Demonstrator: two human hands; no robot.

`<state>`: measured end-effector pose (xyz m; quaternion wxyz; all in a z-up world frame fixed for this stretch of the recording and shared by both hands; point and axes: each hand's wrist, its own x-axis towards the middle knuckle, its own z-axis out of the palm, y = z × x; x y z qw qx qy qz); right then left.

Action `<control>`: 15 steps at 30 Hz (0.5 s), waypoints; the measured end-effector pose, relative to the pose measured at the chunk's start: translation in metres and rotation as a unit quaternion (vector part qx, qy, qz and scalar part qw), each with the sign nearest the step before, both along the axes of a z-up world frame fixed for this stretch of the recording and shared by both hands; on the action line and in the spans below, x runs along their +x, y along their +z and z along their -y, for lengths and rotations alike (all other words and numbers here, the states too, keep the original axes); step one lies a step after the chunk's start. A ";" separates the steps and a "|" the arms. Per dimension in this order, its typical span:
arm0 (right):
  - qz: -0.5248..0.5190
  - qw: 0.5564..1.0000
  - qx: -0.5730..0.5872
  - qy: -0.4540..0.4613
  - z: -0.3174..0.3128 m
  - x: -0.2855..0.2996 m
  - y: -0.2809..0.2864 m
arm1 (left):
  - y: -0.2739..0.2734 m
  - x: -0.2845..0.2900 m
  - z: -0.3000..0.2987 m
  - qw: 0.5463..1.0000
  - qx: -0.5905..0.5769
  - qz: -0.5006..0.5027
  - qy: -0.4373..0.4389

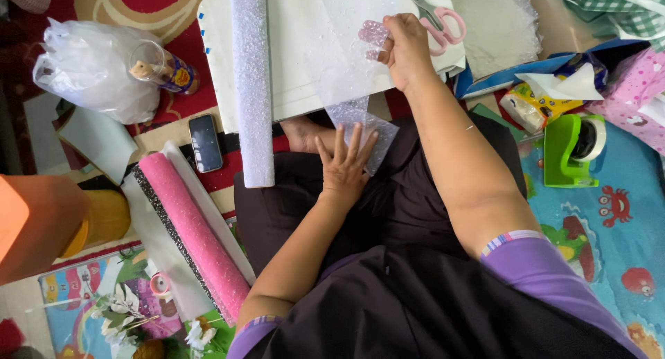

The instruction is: The person uses scissors to cut bubble wrap on a white board while sitting on the floor, handling several pieces of wrap and a green checkered cloth.

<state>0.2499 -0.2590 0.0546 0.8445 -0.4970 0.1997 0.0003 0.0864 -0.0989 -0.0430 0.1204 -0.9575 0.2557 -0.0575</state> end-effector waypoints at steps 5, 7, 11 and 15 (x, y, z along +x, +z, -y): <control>-0.008 0.999 0.035 -0.024 -0.004 -0.010 0.007 | 0.003 -0.004 0.007 0.964 -0.260 0.060 0.011; -0.011 0.999 0.042 -0.028 0.001 -0.008 0.006 | 0.010 -0.002 0.004 0.931 -0.363 0.032 -0.023; -0.011 0.997 0.067 -0.032 0.009 -0.007 0.004 | 0.019 -0.008 -0.009 0.764 -0.645 -0.025 -0.024; 0.038 0.986 0.150 -0.068 0.018 -0.005 0.007 | 0.023 0.006 -0.026 0.658 -0.744 0.029 0.113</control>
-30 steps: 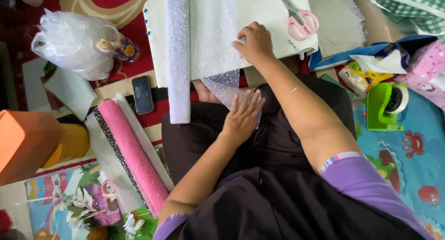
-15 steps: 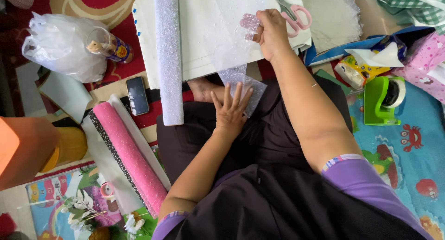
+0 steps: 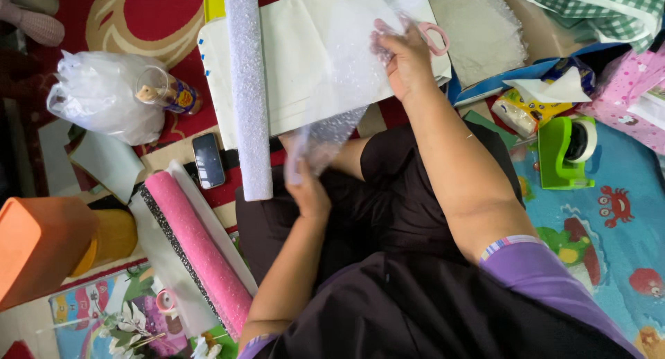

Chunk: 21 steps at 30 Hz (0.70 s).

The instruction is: The person uses scissors to cut bubble wrap on a white board while sitting on the floor, handling several pieces of wrap and a green checkered cloth.

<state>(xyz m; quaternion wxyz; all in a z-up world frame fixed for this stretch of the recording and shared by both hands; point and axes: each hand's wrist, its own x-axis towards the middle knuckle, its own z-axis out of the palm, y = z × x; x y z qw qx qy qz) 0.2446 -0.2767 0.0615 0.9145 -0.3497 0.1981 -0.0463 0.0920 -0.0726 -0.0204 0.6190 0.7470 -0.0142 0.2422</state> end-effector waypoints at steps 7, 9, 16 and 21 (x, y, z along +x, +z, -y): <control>0.087 0.980 -0.171 -0.054 0.008 -0.008 0.007 | 0.027 0.031 -0.028 0.851 -0.490 -0.180 0.057; 0.105 0.935 -0.333 -0.063 0.009 -0.011 0.007 | 0.034 0.037 -0.026 0.832 -0.519 -0.191 0.030; 0.313 0.618 -0.721 -0.025 -0.016 -0.026 0.005 | 0.055 0.047 -0.014 0.795 -0.555 -0.242 -0.049; 0.388 0.517 -0.761 -0.047 -0.053 -0.036 -0.002 | 0.034 0.049 -0.020 0.786 -0.576 -0.187 -0.124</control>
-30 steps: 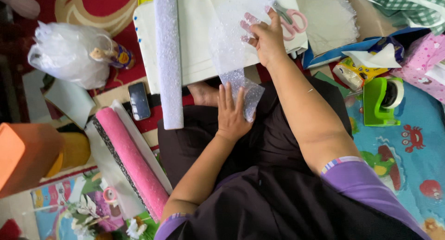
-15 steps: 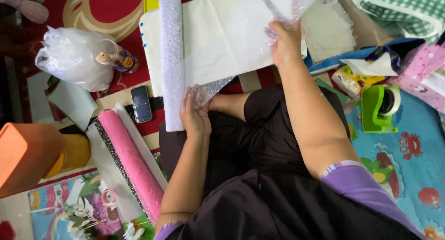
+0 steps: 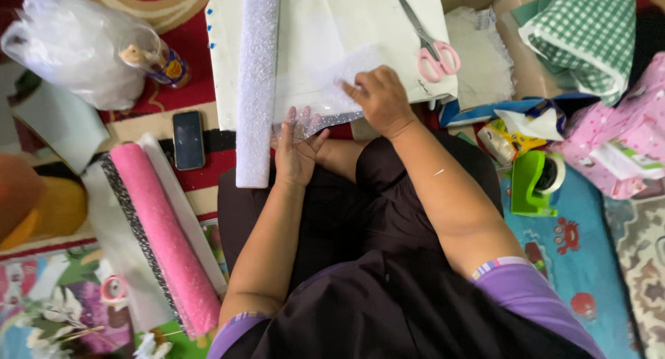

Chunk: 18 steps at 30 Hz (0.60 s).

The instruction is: The person uses scissors to cut bubble wrap on a white board while sitting on the floor, handling several pieces of wrap and a green checkered cloth.

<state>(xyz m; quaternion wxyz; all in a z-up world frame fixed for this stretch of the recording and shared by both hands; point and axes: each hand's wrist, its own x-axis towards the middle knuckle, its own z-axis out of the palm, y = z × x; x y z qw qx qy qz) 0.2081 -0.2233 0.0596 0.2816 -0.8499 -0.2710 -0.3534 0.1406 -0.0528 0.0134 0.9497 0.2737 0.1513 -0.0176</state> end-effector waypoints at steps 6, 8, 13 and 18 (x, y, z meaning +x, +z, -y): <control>0.196 0.967 -0.161 0.017 -0.005 0.010 -0.034 | -0.026 0.006 -0.013 0.998 -0.064 -0.005 -0.016; 0.180 0.966 -0.185 0.025 -0.001 0.013 -0.040 | -0.030 0.005 -0.016 0.998 -0.057 -0.007 -0.019; 0.164 0.963 -0.215 0.004 0.008 0.014 -0.051 | -0.049 0.012 -0.017 0.998 -0.056 -0.003 -0.011; 0.170 0.956 -0.234 -0.041 0.007 0.017 -0.059 | -0.060 0.009 -0.017 1.000 -0.015 -0.017 -0.011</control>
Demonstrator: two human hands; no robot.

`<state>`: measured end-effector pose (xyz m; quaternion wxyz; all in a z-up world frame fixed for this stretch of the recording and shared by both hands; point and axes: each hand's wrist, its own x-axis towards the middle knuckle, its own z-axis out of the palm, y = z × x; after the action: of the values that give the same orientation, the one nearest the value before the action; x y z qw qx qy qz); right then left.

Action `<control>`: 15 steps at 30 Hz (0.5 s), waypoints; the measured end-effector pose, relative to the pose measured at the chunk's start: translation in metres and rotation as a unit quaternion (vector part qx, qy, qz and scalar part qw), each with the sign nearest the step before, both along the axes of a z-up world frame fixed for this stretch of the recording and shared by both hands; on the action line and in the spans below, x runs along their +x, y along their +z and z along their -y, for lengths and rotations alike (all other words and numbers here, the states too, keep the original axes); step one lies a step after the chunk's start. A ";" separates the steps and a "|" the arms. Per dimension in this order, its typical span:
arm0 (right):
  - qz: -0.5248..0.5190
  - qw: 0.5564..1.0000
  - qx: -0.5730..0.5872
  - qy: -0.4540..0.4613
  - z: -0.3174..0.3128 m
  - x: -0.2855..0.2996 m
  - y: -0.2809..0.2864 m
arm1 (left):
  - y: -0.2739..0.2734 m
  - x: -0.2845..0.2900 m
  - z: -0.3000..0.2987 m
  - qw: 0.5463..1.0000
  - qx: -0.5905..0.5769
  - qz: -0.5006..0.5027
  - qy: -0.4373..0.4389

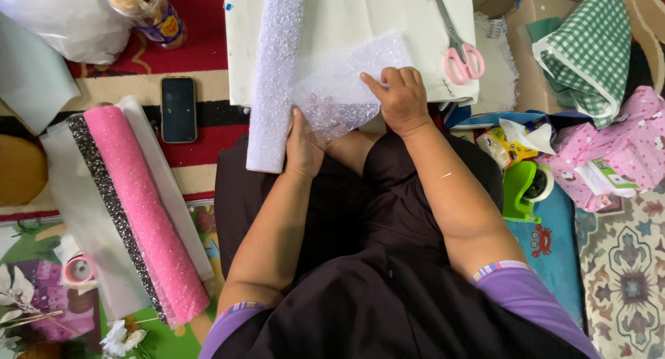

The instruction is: The person uses scissors to cut bubble wrap on a white board while sitting on the floor, handling several pieces of wrap and a green checkered cloth.

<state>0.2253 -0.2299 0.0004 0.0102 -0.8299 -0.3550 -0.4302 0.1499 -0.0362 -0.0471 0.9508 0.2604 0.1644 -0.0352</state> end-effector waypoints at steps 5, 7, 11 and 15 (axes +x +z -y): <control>-0.016 0.998 0.032 -0.055 0.002 0.003 -0.006 | -0.007 0.001 0.004 1.000 0.004 0.005 0.001; -0.025 0.997 0.031 -0.063 -0.001 0.000 -0.008 | -0.015 -0.001 0.004 1.000 0.005 -0.003 0.003; -0.160 0.981 0.089 -0.059 0.001 -0.009 0.003 | 0.005 -0.011 0.008 0.995 0.025 0.055 0.073; -0.216 0.955 0.204 -0.013 0.006 -0.007 0.015 | 0.012 -0.014 0.009 0.991 0.080 0.069 0.087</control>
<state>0.2185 -0.2358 0.0150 0.2501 -0.8879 -0.2377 -0.3043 0.1358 -0.0451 -0.0351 0.9354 0.3223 0.1224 0.0789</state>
